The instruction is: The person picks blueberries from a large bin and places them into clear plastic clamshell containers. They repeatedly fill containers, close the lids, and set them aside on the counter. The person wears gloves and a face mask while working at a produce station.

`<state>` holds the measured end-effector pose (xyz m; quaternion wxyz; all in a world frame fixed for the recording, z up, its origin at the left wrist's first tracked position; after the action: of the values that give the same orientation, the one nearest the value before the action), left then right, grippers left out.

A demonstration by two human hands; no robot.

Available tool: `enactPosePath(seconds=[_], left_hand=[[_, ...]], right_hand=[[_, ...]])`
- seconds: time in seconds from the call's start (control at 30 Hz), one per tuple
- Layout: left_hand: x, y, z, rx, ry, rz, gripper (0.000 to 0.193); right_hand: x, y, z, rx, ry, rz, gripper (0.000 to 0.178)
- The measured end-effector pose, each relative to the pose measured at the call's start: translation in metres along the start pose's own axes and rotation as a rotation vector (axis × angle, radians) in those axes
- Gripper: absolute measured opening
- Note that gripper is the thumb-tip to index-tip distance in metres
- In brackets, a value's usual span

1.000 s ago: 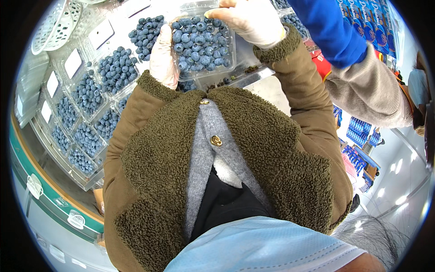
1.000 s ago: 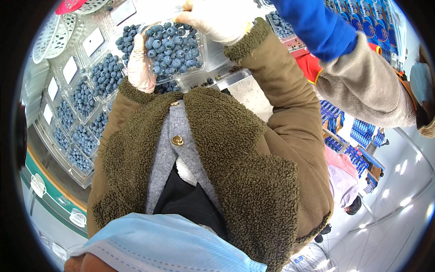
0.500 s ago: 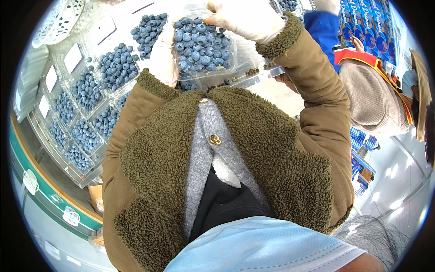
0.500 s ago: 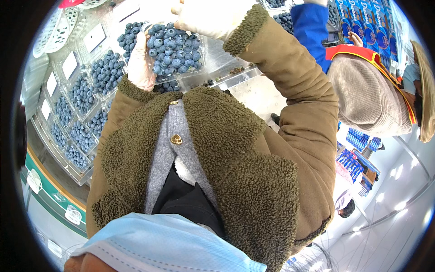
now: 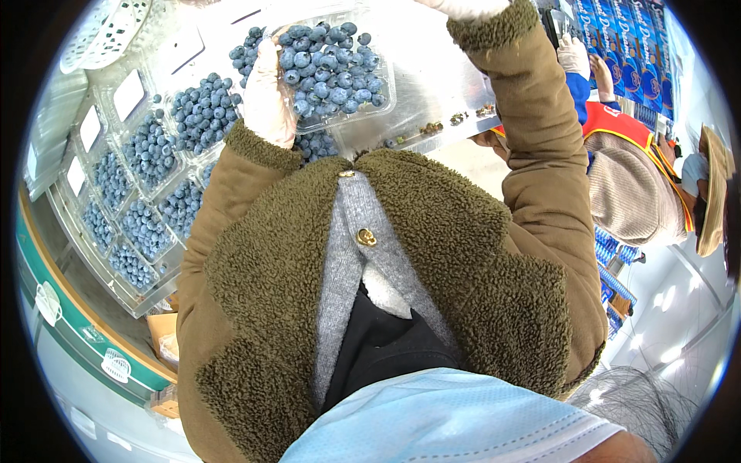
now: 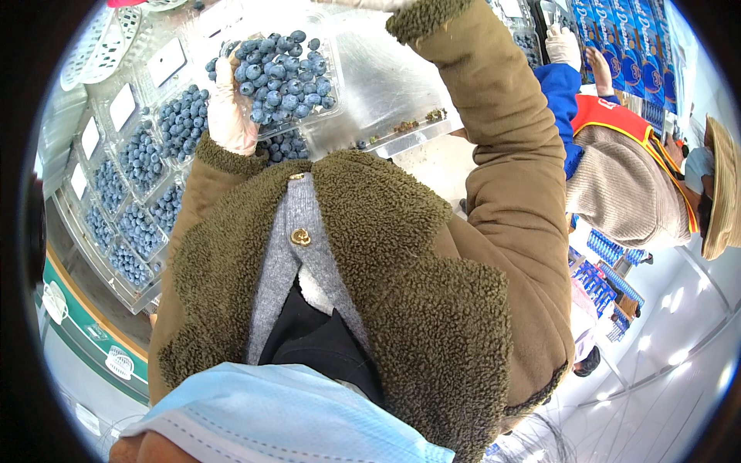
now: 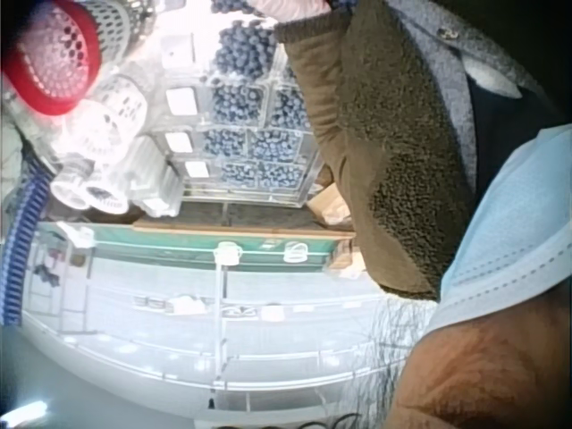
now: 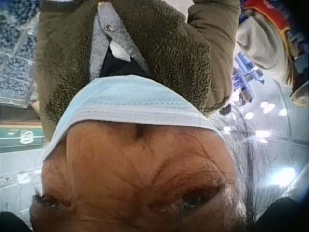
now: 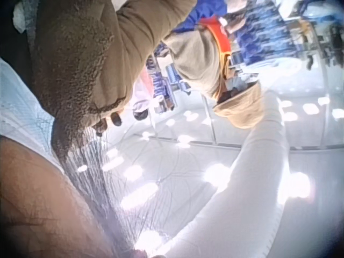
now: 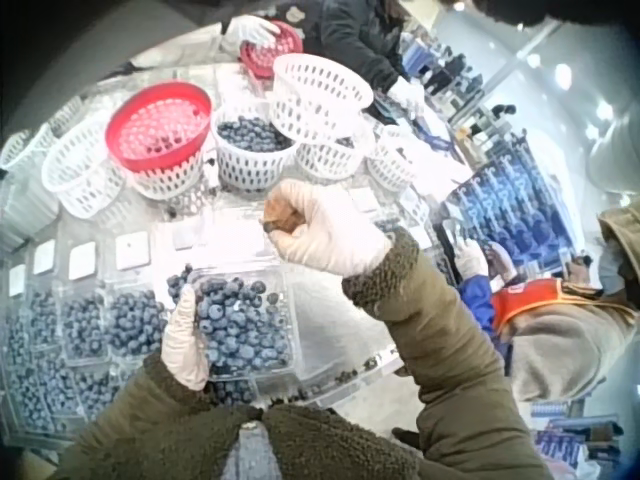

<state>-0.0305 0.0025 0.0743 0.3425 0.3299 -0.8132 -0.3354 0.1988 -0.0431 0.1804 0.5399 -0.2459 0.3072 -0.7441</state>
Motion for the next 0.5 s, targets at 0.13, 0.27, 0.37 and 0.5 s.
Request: enactPosePath(seconds=[0.13,0.27,0.37,0.5], left_hand=[[-0.006,-0.005,0.011,0.013,0.047,0.024,0.064],[-0.011,-0.009,0.021,0.188,-0.255,0.087,0.064],[-0.01,-0.01,0.023,0.098,-0.112,-0.008,0.053],[-0.01,-0.011,0.021,0.205,-0.125,-0.023,0.05]], right_hand=[[-0.019,0.008,-0.006,-0.151,-0.066,-0.057,0.012],[-0.062,0.011,-0.022,-0.177,-0.028,-0.052,0.014],[-0.125,0.005,-0.038,-0.242,0.085,-0.029,0.017],[-0.212,-0.026,-0.058,-0.357,0.231,0.177,0.026]])
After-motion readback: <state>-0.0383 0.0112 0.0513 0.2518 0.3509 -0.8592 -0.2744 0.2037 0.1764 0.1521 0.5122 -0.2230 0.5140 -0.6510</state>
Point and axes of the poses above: each hand's wrist, its own x-axis away from the middle knuckle, its own z-axis out of the back of the hand, y = z × x, the point moved 1 cm from there along -x, towards the middle knuckle, and after that the axes turned 11 degrees about -z, right-handed, at the moved point
